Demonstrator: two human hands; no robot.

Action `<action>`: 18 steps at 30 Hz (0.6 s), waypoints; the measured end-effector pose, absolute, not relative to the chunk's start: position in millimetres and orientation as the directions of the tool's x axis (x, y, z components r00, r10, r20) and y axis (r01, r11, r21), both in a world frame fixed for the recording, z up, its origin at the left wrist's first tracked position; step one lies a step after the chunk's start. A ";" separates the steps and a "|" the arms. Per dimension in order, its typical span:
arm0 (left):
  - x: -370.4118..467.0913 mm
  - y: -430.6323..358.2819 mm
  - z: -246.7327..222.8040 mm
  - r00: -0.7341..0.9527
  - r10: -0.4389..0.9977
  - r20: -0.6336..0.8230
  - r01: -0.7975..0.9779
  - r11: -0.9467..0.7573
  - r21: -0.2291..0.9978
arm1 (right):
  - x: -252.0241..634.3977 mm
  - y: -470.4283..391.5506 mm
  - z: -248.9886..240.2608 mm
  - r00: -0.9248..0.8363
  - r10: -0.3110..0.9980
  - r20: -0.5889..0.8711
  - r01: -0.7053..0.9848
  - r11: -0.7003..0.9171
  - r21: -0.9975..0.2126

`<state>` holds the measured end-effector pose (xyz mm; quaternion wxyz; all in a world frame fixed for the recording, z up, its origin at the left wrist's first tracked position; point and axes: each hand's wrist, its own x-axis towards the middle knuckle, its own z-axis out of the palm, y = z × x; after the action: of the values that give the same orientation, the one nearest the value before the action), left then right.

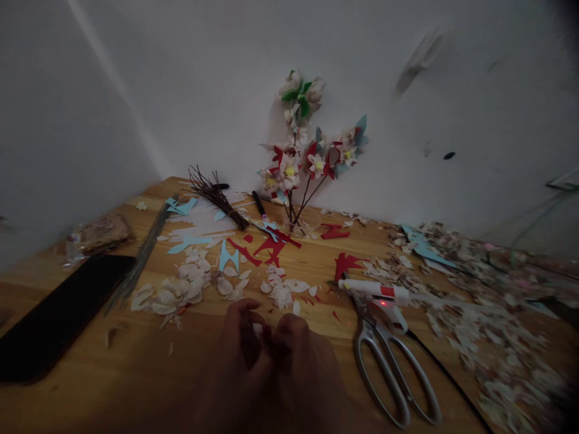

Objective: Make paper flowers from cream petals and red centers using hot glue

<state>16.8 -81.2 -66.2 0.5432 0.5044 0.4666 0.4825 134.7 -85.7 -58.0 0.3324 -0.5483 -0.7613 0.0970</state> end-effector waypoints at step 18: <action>-4.3 -66.8 -52.1 0.000 0.997 -0.072 -0.172 0.071 0.983 | 158.6 -82.7 -49.9 0.033 0.940 0.340 0.517 0.275 -0.810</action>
<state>-4.3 -66.8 -52.1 0.5573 0.4352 0.4741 0.5247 158.6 -82.7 -49.9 0.4555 -0.5557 -0.6557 0.2319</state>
